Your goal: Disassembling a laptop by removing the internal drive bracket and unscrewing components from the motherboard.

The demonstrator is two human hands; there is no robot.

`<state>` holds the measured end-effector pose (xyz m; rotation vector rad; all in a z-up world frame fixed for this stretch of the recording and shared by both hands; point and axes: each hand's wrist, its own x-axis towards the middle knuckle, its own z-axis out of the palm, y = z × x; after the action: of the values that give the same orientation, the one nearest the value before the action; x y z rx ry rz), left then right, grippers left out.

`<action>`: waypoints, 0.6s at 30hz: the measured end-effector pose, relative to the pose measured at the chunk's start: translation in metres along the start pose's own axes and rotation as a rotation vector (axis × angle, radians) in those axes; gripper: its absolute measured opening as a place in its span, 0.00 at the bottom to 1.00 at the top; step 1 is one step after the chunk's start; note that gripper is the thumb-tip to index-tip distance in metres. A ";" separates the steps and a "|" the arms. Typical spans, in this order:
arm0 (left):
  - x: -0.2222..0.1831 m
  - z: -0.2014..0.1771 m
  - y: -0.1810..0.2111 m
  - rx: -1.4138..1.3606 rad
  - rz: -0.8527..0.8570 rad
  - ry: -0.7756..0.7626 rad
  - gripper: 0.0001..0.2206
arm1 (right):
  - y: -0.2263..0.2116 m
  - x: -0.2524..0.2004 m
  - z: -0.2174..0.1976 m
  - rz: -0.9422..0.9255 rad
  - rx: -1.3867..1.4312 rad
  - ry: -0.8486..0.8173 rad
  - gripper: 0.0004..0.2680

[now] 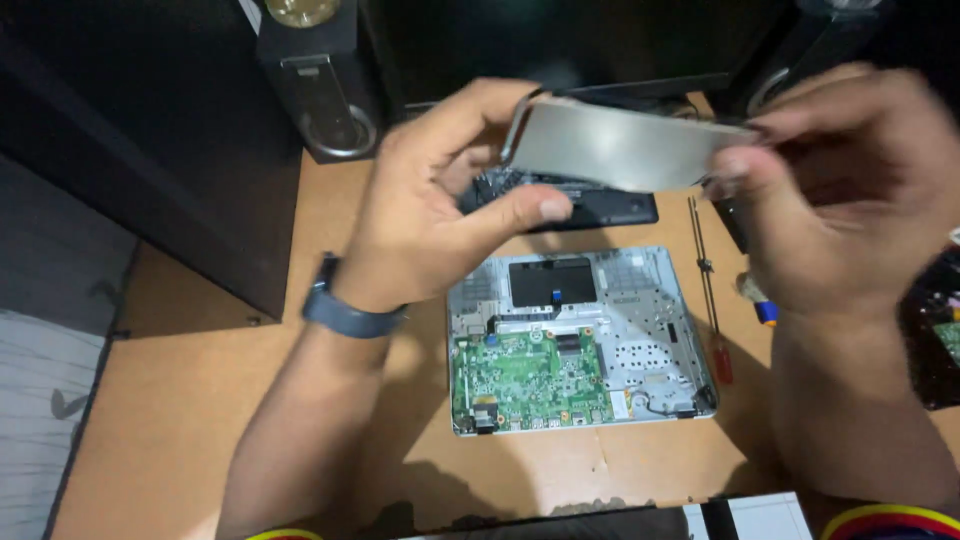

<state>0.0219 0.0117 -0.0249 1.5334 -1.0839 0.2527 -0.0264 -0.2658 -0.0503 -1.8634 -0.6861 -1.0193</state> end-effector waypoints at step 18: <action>0.000 0.046 0.004 0.417 0.148 0.237 0.09 | -0.029 0.023 0.021 -0.265 -0.282 -0.160 0.07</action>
<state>0.0007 -0.0277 -0.0358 1.7350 -0.9948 0.7836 -0.0298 -0.2327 -0.0240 -2.1557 -0.9433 -1.1939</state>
